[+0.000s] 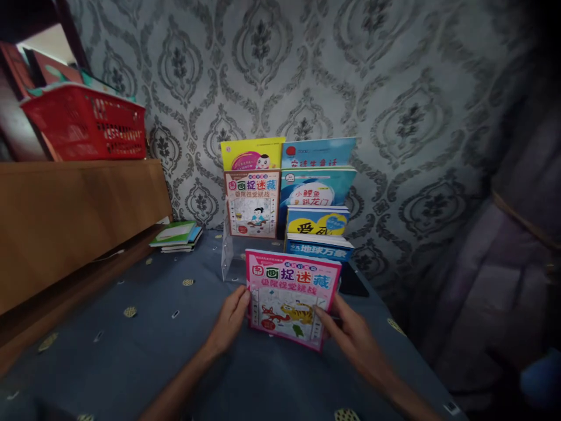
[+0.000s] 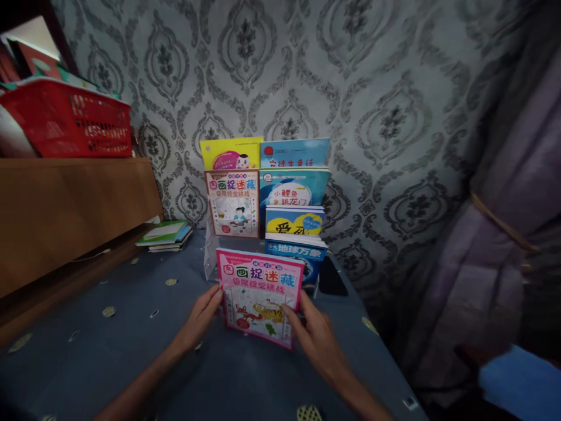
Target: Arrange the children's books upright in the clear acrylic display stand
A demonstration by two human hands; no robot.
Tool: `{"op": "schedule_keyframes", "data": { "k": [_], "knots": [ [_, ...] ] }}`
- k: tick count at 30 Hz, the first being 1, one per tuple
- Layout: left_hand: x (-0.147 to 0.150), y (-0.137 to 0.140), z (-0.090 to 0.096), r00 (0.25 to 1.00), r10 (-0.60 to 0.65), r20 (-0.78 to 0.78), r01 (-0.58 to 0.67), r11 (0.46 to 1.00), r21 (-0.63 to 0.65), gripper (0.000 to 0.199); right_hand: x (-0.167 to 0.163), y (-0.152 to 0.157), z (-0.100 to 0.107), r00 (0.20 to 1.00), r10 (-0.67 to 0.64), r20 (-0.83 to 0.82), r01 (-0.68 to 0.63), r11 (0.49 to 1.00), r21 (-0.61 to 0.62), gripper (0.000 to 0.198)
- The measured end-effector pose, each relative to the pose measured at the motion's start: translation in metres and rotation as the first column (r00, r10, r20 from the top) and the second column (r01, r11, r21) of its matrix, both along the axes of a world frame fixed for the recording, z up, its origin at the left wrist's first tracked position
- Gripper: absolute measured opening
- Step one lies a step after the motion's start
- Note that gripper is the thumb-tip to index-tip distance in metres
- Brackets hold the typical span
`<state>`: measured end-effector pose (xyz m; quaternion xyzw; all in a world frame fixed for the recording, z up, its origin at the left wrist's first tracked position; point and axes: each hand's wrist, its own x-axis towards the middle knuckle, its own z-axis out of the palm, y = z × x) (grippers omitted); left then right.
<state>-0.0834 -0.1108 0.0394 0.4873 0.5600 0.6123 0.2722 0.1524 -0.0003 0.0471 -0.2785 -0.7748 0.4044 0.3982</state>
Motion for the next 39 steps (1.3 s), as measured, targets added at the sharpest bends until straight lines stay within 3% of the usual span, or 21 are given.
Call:
{"op": "schedule_keyframes", "data": {
  "k": [7,18,22,27,33,39],
  "knots": [
    [-0.007,0.001,-0.002,0.998,0.067,0.009,-0.067,0.997,0.033,0.047,-0.006,-0.009,0.010,0.999,0.032,0.028,-0.033,0.999,0.039,0.053],
    [-0.021,-0.014,-0.004,0.998,0.052,0.035,-0.053,0.998,0.026,0.052,-0.037,-0.022,0.006,0.988,0.144,-0.061,-0.149,0.985,-0.084,0.055],
    [-0.025,-0.024,-0.008,0.995,0.081,-0.062,-0.083,0.996,-0.037,0.052,-0.031,-0.026,0.005,0.984,0.167,-0.064,-0.170,0.984,-0.056,0.049],
    [-0.025,-0.032,-0.009,0.998,-0.010,-0.067,0.007,0.999,-0.046,0.045,-0.026,-0.029,0.003,0.984,0.179,-0.011,-0.179,0.983,-0.050,0.050],
    [-0.024,-0.031,-0.003,0.985,0.114,-0.132,-0.117,0.993,-0.022,0.037,-0.033,-0.033,0.003,0.992,0.129,-0.003,-0.128,0.988,0.091,0.038],
    [-0.029,-0.031,-0.008,0.980,0.136,-0.145,-0.145,0.988,-0.052,0.037,-0.040,-0.035,0.001,0.986,0.165,-0.005,-0.164,0.983,0.081,0.042]
  ]
}}
